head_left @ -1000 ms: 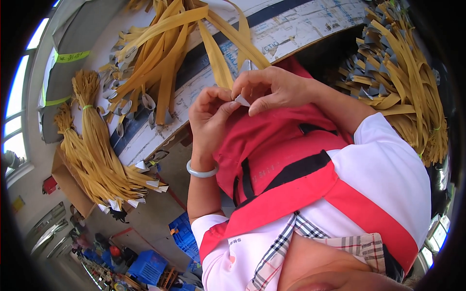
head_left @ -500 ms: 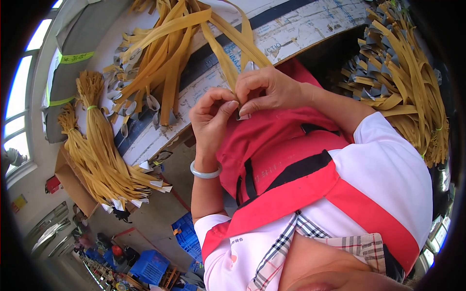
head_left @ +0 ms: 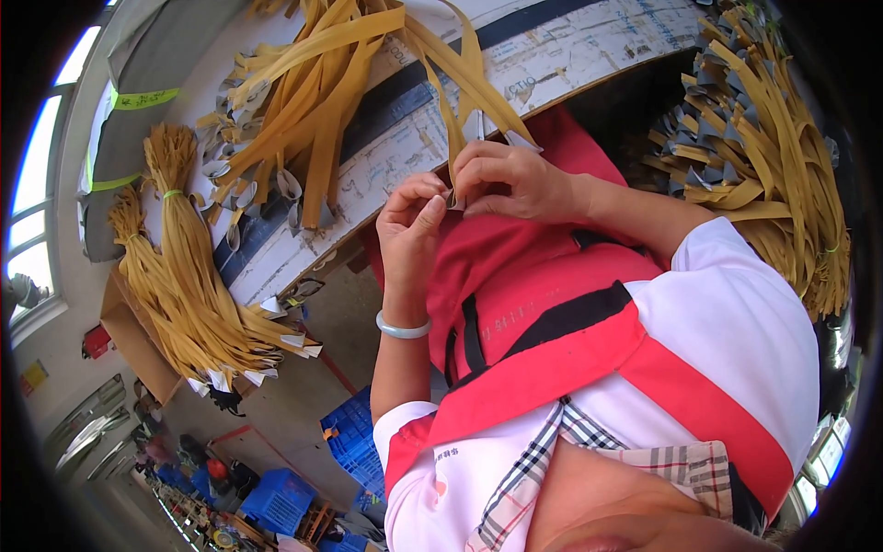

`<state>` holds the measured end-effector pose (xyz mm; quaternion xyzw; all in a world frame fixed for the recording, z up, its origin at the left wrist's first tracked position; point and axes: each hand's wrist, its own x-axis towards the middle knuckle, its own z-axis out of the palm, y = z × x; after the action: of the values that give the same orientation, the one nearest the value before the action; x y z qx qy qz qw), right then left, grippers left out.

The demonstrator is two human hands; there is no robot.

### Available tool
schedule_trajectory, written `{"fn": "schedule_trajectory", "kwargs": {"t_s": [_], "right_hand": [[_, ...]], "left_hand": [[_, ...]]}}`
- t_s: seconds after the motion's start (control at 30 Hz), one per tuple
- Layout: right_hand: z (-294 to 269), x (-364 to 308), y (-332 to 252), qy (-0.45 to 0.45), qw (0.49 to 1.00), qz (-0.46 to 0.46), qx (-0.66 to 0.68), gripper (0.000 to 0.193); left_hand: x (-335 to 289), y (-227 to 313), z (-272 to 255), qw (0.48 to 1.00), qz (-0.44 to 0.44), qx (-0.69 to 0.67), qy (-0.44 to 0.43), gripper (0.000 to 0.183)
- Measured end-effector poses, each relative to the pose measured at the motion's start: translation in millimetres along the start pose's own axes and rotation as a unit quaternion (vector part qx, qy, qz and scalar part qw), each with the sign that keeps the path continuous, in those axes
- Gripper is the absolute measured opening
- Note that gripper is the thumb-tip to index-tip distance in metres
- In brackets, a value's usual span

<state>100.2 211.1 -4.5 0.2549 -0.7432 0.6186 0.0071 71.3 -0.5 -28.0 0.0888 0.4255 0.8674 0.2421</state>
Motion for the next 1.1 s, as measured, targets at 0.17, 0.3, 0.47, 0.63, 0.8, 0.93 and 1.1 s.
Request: {"fn": "schedule_trajectory", "kwargs": {"t_s": [0.17, 0.3, 0.47, 0.63, 0.8, 0.93, 1.1], "right_hand": [[9.3, 2.3, 3.4, 0.04, 0.993, -0.06, -0.094, 0.023], [10.1, 3.2, 2.3, 0.067, 0.989, -0.078, -0.103, 0.024], [12.5, 1.5, 3.8, 0.077, 0.99, -0.073, -0.092, 0.026], [14.1, 2.1, 4.6, 0.092, 0.99, -0.068, -0.085, 0.026], [11.5, 2.6, 2.5, 0.072, 0.988, -0.085, -0.108, 0.021], [6.6, 6.3, 1.8, 0.054, 0.996, -0.013, 0.07, 0.018], [-6.9, 27.3, -21.6, 0.0, 0.948, 0.216, 0.232, 0.013]], "left_hand": [[-1.9, 4.7, 3.2, 1.0, -0.006, -0.011, 0.001, 0.012], [-3.9, 9.9, 5.0, 1.0, -0.013, -0.009, 0.004, 0.014], [-5.9, 11.1, 2.8, 0.997, -0.005, 0.071, -0.031, 0.021], [-5.2, 14.5, 6.0, 0.997, -0.019, 0.065, -0.026, 0.024], [-3.2, 17.1, 7.0, 0.994, -0.008, 0.108, -0.035, 0.024], [5.5, 26.9, 10.5, 0.977, -0.005, 0.2, -0.076, 0.02], [14.7, 34.1, 11.1, 0.971, 0.041, 0.218, -0.087, 0.015]]}}
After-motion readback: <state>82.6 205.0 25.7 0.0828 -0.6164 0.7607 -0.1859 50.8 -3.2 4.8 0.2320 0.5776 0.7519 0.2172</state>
